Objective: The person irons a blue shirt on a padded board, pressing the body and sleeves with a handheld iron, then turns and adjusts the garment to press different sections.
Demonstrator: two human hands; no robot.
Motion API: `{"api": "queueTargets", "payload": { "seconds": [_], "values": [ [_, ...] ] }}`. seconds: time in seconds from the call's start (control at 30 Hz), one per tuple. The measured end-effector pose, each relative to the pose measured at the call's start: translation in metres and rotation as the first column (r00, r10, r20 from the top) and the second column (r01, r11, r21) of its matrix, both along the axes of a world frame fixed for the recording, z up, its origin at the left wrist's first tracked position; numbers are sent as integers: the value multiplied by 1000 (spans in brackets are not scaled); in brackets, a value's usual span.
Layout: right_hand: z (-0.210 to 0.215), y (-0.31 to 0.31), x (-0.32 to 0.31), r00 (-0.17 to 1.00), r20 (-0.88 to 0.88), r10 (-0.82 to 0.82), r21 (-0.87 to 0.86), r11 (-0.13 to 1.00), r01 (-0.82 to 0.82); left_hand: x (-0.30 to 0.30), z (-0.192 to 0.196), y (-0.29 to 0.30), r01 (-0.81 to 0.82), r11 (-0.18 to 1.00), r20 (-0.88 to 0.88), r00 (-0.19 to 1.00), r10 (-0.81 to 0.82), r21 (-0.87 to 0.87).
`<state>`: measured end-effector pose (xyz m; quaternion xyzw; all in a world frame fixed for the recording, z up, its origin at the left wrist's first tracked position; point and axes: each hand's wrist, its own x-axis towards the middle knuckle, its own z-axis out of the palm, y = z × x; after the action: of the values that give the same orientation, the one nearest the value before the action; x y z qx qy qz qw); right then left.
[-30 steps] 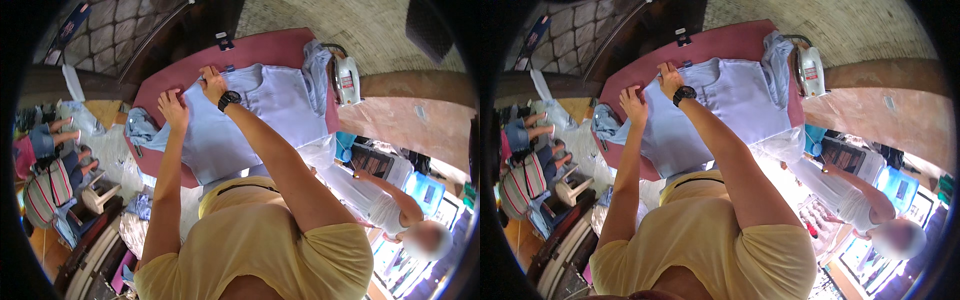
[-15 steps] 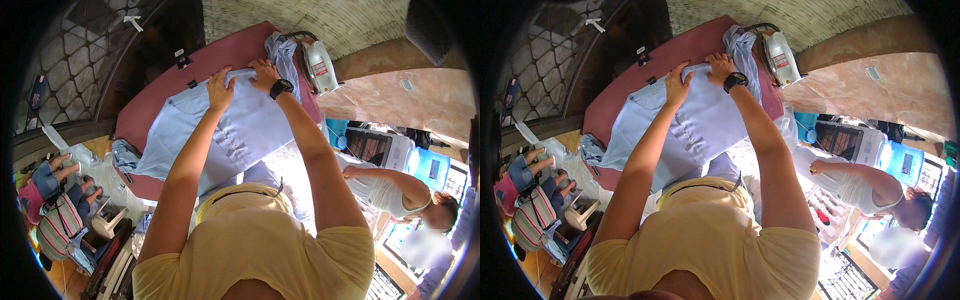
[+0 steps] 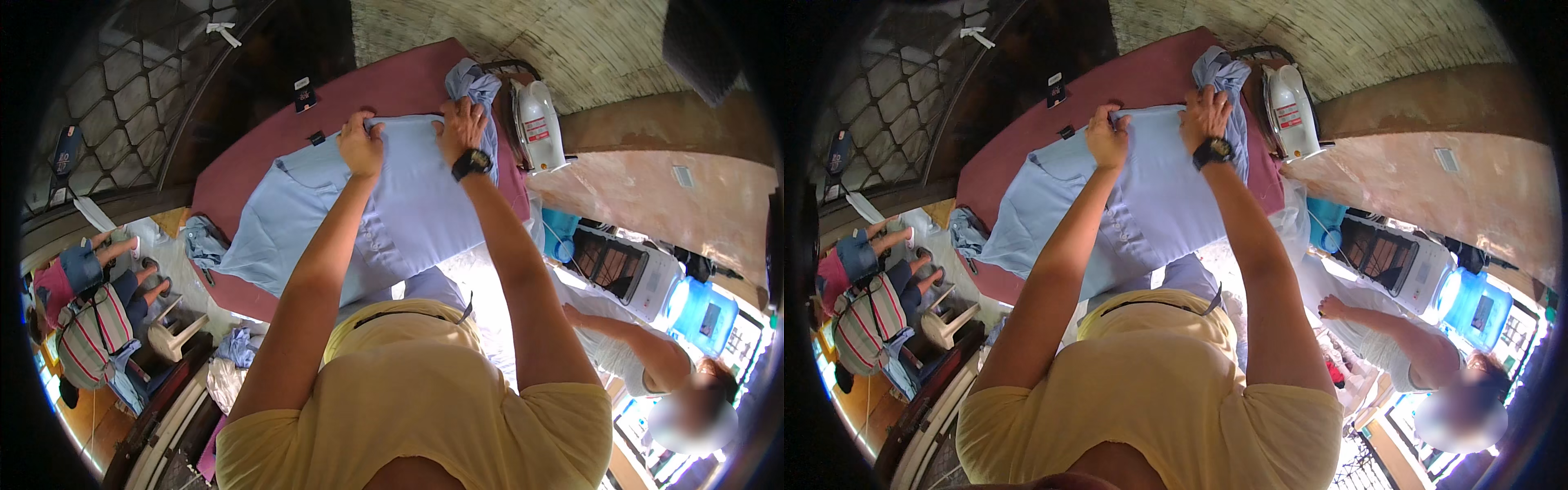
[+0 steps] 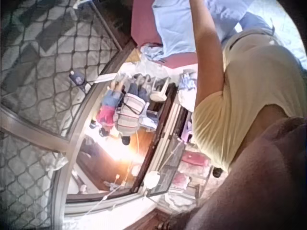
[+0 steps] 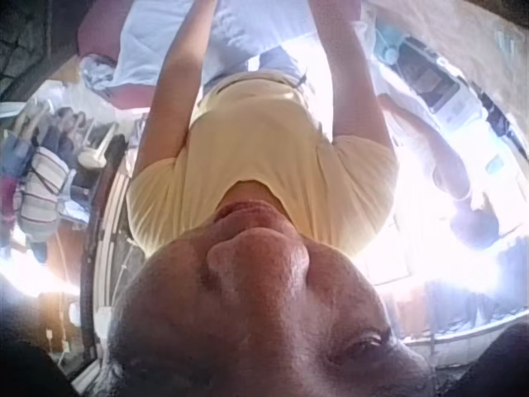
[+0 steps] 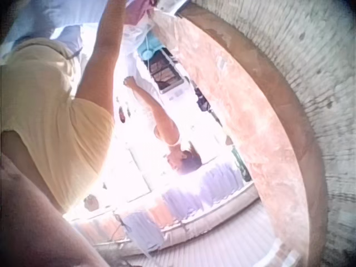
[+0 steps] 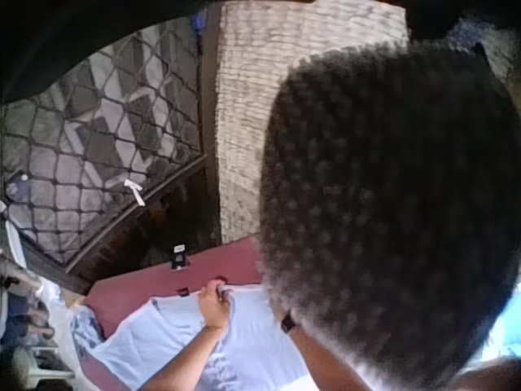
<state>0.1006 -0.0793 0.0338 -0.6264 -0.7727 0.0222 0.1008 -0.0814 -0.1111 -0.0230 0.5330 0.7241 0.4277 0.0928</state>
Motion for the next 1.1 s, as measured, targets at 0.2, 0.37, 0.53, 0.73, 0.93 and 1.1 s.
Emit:
{"api": "queueTargets", "payload": {
  "seconds": [0.2, 0.37, 0.53, 0.73, 0.93, 1.1],
  "values": [
    [-38, -32, -30, 897, -255, 362, 139, 932, -336, -9, 12, 11, 44, 993, -20, 999, -46, -111],
    [-36, -32, -31, 913, -261, 313, 140, 948, -285, -29, 19, 13, 126, 992, -64, 990, -124, 30],
    [-41, -42, -55, 756, -356, 549, 232, 836, -497, -58, 16, 11, 343, 936, 155, 923, -352, 84],
    [-45, -27, -69, 745, -464, 479, 148, 871, -468, -88, 39, -54, 411, 888, 150, 910, -386, -209],
    [-48, -29, -69, 721, -501, 479, 163, 870, -465, -77, 33, -77, 454, 844, -57, 871, -488, -285],
    [-41, -36, -70, 700, -499, 511, 199, 854, -481, -107, 40, -80, 324, 907, 176, 943, -284, -268]
  ]
}}
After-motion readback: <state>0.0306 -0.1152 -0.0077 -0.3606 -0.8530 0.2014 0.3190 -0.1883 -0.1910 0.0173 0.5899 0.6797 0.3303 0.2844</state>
